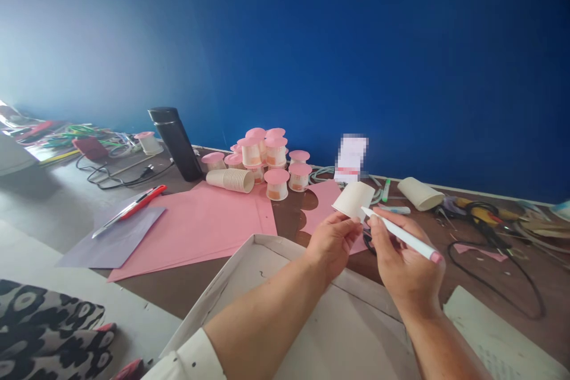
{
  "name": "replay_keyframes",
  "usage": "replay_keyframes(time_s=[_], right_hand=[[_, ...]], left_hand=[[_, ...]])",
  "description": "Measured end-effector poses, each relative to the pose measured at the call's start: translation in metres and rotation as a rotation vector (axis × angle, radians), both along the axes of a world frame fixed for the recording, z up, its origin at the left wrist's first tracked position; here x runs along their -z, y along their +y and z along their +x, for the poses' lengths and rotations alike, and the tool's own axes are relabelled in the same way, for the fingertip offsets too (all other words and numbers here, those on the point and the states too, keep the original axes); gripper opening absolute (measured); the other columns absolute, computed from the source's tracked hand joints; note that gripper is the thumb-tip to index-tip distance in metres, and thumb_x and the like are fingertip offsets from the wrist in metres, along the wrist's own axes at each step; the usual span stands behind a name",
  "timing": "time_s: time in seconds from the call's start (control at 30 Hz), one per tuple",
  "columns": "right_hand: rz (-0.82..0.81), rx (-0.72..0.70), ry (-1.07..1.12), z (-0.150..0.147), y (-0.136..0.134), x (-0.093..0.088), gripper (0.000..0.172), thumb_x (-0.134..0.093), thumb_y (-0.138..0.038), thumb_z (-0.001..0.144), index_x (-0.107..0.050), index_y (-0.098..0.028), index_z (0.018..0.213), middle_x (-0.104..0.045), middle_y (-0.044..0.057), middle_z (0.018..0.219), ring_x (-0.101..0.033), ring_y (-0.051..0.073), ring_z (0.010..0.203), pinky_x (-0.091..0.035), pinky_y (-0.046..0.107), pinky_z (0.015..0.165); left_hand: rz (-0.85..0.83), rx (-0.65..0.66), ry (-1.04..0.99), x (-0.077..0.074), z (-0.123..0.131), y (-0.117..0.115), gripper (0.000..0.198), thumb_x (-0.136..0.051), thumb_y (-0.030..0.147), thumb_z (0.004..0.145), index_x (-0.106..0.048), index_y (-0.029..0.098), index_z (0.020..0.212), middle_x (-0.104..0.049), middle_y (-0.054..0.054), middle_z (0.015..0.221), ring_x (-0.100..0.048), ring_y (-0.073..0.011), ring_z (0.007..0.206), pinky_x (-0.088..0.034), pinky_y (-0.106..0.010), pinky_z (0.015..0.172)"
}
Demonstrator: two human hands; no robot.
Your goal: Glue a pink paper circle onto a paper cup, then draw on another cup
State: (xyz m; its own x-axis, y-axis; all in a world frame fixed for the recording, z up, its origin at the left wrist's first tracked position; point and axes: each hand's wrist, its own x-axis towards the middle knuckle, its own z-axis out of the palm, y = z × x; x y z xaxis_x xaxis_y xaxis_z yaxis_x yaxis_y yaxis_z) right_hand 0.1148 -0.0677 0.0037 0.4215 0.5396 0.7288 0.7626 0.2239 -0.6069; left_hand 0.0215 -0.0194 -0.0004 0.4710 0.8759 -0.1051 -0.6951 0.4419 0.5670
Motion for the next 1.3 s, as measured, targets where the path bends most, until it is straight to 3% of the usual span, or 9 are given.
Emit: replay_keyframes(time_s=[1.3], right_hand=[[0.018,0.074,-0.134,0.0018,0.0027,-0.0004,0.021,-0.063,-0.03,0.081,-0.07,-0.018,0.096,-0.072,0.006,0.09,-0.067,0.015,0.073,-0.052,0.025,0.067]], left_hand=[[-0.042,0.017,-0.062,0.0038,0.0005,0.0021,0.02,-0.073,0.01,0.067,-0.067,0.009,0.086,-0.065,-0.006,0.089,-0.06,-0.0084,0.078,-0.044,-0.022,0.088]])
